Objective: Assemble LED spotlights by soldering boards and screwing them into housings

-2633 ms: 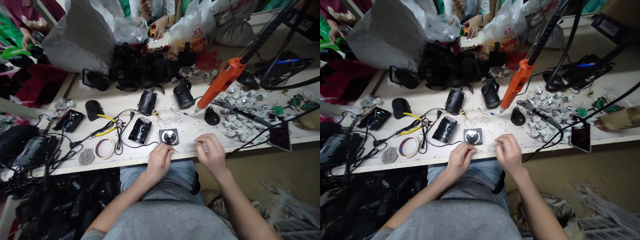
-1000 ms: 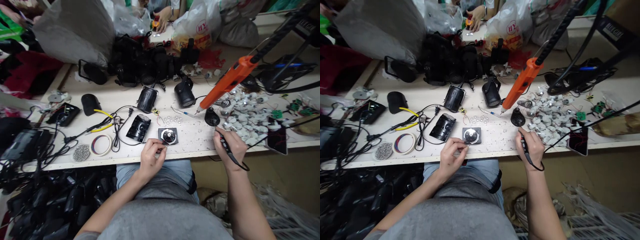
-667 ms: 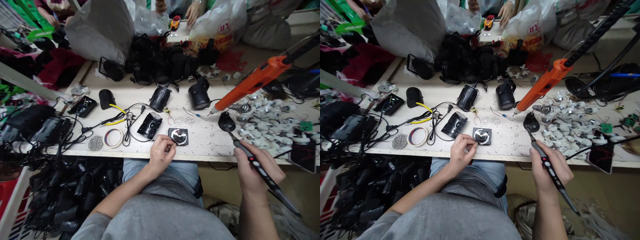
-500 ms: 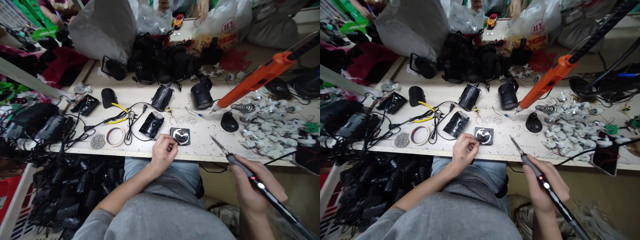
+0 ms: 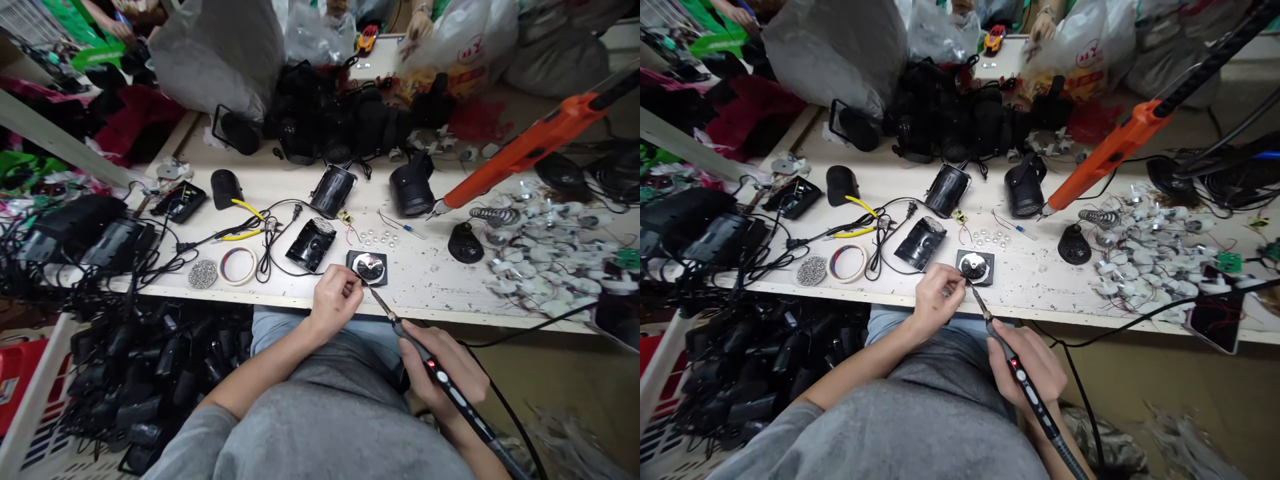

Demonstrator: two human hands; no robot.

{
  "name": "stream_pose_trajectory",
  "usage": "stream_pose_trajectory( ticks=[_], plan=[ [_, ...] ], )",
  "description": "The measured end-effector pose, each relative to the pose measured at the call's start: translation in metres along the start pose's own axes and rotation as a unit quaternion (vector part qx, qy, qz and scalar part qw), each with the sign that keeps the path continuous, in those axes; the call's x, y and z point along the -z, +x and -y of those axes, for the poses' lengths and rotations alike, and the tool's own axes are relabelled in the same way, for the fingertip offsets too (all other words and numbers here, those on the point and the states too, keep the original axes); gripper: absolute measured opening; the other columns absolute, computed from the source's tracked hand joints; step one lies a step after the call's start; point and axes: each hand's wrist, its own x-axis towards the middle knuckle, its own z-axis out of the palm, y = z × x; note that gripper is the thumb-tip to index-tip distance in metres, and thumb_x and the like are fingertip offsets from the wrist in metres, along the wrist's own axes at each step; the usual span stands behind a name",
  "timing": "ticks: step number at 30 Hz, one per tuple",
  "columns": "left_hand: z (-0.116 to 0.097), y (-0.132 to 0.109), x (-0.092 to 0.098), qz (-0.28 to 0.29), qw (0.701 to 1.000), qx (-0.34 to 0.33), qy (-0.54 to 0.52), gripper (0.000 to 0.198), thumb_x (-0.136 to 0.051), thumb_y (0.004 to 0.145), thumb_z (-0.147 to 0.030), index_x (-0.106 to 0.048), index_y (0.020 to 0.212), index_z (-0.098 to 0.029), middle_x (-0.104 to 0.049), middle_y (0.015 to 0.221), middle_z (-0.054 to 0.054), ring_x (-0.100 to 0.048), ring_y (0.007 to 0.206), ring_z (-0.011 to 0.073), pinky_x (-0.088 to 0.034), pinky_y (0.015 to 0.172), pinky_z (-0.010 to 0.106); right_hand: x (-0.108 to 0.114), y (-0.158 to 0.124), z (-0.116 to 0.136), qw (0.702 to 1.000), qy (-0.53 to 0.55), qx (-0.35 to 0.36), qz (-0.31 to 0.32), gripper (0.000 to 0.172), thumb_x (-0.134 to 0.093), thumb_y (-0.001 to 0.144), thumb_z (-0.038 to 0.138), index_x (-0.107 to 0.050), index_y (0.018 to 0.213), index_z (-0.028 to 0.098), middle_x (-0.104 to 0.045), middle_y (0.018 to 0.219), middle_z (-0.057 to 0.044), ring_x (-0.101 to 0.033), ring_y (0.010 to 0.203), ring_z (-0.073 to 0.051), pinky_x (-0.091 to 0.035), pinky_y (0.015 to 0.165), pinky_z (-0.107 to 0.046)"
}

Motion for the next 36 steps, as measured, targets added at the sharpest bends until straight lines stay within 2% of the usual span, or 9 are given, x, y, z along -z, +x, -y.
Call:
stream_pose_trajectory(
  ticks=[7,14,18,25,36],
  plan=[
    [0.001,-0.001,-0.001,0.003,1.000,-0.021,0.004,0.013,-0.059,0.083,-0.006,-0.059,0.079,-0.018,-0.061,0.081,0.001,-0.056,0.063,0.0078,-0.050,0.057,0.019,-0.005,-0.004,-0.001,1.000,-0.012,0.002,0.002,0.025,-0.067,0.086,0.004,-0.069,0.107,0.017,-0.074,0.080,-0.004,-0.067,0.063,-0.013,-0.057,0.061,-0.024],
    [0.001,0.000,-0.002,0.011,1.000,-0.003,0.002,0.014,-0.058,0.078,-0.005,-0.058,0.076,-0.019,-0.061,0.081,0.001,-0.055,0.060,0.0078,-0.049,0.054,0.019,-0.009,-0.001,-0.001,1.000,-0.014,0.011,0.004,0.027,-0.068,0.084,0.003,-0.070,0.108,0.017,-0.074,0.079,-0.004,-0.069,0.063,-0.015,-0.058,0.060,-0.026],
    [-0.003,0.003,-0.002,0.019,0.999,0.031,-0.008,0.012,-0.060,0.078,-0.007,-0.060,0.075,-0.019,-0.062,0.079,0.000,-0.057,0.061,0.0083,-0.051,0.056,0.020,-0.006,-0.003,0.000,1.000,-0.020,0.007,-0.006,0.030,-0.069,0.084,0.004,-0.069,0.110,0.019,-0.074,0.080,-0.004,-0.067,0.061,-0.014,-0.057,0.058,-0.027],
    [-0.010,0.006,0.003,0.016,0.994,0.100,-0.047,0.011,-0.065,0.078,-0.007,-0.066,0.074,-0.017,-0.068,0.089,0.004,-0.063,0.064,0.0084,-0.056,0.057,0.020,0.013,-0.013,0.002,0.999,-0.037,-0.033,-0.007,0.031,-0.071,0.082,0.003,-0.071,0.108,0.019,-0.074,0.084,-0.004,-0.069,0.066,-0.016,-0.058,0.062,-0.028],
    [-0.015,0.007,-0.001,0.011,0.971,0.225,-0.075,0.009,-0.070,0.074,-0.010,-0.069,0.069,-0.017,-0.065,0.071,-0.001,-0.061,0.055,0.0072,-0.053,0.054,0.019,0.011,-0.016,0.000,0.999,-0.026,-0.021,-0.036,0.028,-0.070,0.082,0.004,-0.071,0.105,0.019,-0.074,0.080,-0.003,-0.067,0.062,-0.014,-0.057,0.059,-0.027]
  ],
)
